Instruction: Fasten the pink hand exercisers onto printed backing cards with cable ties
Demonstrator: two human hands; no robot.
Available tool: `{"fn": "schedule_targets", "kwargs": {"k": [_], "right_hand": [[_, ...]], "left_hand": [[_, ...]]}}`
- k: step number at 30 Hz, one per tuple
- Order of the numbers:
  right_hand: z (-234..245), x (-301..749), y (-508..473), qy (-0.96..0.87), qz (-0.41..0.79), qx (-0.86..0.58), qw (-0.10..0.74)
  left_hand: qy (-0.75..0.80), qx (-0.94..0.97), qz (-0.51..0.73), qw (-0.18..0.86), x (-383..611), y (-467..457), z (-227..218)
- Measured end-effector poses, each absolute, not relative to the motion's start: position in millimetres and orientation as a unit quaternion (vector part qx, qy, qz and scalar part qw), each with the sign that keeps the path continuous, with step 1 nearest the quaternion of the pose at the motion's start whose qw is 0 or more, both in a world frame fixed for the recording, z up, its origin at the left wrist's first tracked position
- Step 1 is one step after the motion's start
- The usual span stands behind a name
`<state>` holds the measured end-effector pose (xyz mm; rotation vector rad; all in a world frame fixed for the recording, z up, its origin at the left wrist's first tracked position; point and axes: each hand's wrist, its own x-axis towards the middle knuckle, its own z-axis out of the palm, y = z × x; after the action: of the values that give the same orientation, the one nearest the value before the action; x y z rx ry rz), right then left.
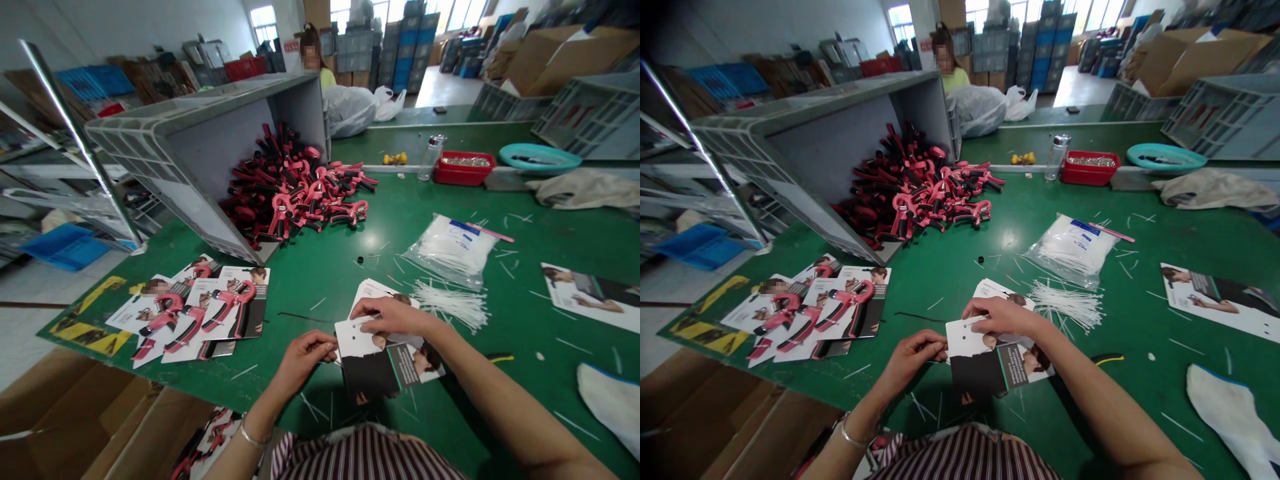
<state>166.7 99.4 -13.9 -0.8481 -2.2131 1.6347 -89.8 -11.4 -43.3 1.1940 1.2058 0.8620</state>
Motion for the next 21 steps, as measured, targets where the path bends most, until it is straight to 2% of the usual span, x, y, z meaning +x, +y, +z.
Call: {"fn": "schedule_targets", "kwargs": {"k": [8, 13, 16, 21], "right_hand": [[-7, 156, 115, -0.687, 0.571, -0.379, 0.242], [-3, 150, 123, -0.614, 0.616, -0.379, 0.317], [-4, 148, 119, -0.614, 0.625, -0.367, 0.311], [2, 149, 111, -0.688, 0.598, -0.329, 0.246]], "left_hand": [[0.491, 0.599, 0.434, 0.46, -88, 2, -19], [0.487, 0.527, 0.472, 0.513, -66, 24, -9], [0.502, 0.477, 0.479, 0.54, -50, 30, -11], [0.541, 0.479, 0.457, 0.519, -44, 29, -8]]}}
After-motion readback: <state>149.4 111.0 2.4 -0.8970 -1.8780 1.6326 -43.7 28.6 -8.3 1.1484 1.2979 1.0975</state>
